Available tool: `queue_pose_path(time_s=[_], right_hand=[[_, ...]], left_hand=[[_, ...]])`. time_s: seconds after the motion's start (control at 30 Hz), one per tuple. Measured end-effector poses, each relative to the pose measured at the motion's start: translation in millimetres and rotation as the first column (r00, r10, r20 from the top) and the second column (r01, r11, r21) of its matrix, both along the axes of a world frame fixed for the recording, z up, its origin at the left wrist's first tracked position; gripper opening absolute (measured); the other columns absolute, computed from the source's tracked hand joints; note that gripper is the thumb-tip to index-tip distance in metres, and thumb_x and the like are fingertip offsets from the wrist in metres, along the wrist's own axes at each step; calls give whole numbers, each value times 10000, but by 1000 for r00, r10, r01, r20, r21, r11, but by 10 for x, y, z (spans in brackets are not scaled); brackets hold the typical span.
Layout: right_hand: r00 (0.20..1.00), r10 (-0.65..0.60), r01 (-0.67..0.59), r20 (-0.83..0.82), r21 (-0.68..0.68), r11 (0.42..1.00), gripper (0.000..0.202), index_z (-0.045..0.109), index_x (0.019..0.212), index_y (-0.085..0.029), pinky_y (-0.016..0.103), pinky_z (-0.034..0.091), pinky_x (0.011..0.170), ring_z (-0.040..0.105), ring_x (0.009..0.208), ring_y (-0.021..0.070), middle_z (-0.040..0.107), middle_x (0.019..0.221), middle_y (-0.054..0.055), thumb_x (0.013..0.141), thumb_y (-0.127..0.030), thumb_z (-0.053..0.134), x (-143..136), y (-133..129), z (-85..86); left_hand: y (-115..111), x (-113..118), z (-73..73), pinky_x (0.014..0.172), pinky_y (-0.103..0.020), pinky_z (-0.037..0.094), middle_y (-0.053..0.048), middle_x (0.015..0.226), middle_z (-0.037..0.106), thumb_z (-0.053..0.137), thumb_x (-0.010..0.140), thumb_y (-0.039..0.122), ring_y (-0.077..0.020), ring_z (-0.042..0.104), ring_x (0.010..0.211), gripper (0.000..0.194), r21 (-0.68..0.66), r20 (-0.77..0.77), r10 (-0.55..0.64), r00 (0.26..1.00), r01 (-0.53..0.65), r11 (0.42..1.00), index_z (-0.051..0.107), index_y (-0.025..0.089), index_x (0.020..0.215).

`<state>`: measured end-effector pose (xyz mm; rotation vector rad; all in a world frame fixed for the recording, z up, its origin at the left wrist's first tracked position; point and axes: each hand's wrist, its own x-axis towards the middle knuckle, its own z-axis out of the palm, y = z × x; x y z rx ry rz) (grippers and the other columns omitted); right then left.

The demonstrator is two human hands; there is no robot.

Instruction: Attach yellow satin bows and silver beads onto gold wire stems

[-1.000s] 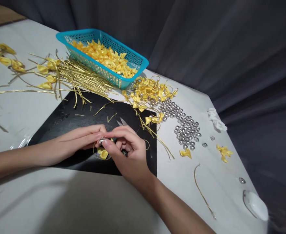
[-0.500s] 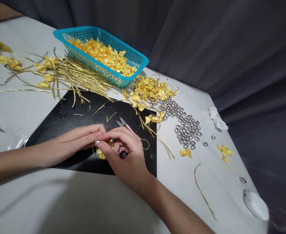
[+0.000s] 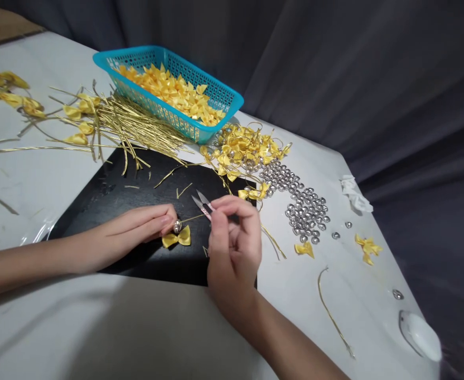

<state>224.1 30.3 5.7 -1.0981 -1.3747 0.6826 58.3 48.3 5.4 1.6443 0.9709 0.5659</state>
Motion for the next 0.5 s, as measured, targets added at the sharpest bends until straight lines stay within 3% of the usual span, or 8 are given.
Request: queue_pose_path(time_s=[0.17,0.37,0.5], right_hand=[[991,-30,29,-131,-10,1000,110,347,845,-234,189,360,346,452,337,29,653,858,-18,949,-226,384,-6,16,76],[966,-122,129,-228,15,992,75,397,885,-240,202,391,359,406,338,52,591,684,-45,922,-236,462,96,95,137],[970,-93,99,-225,17,995,55,409,894,-229,182,372,341,376,333,40,544,652,-58,925,-226,454,110,104,121]], left_hand=[[-8,-9,-2,778,-245,371,1,825,456,270,938,283,-140,459,805,281,97,13,9,1000,-11,995,425,191,723],[-24,-6,-17,574,-231,360,21,722,511,280,946,390,-110,441,596,333,-170,90,15,996,0,985,474,184,770],[-20,5,-13,596,-214,346,48,671,414,329,933,409,-106,393,609,323,-159,91,98,991,-83,984,412,197,704]])
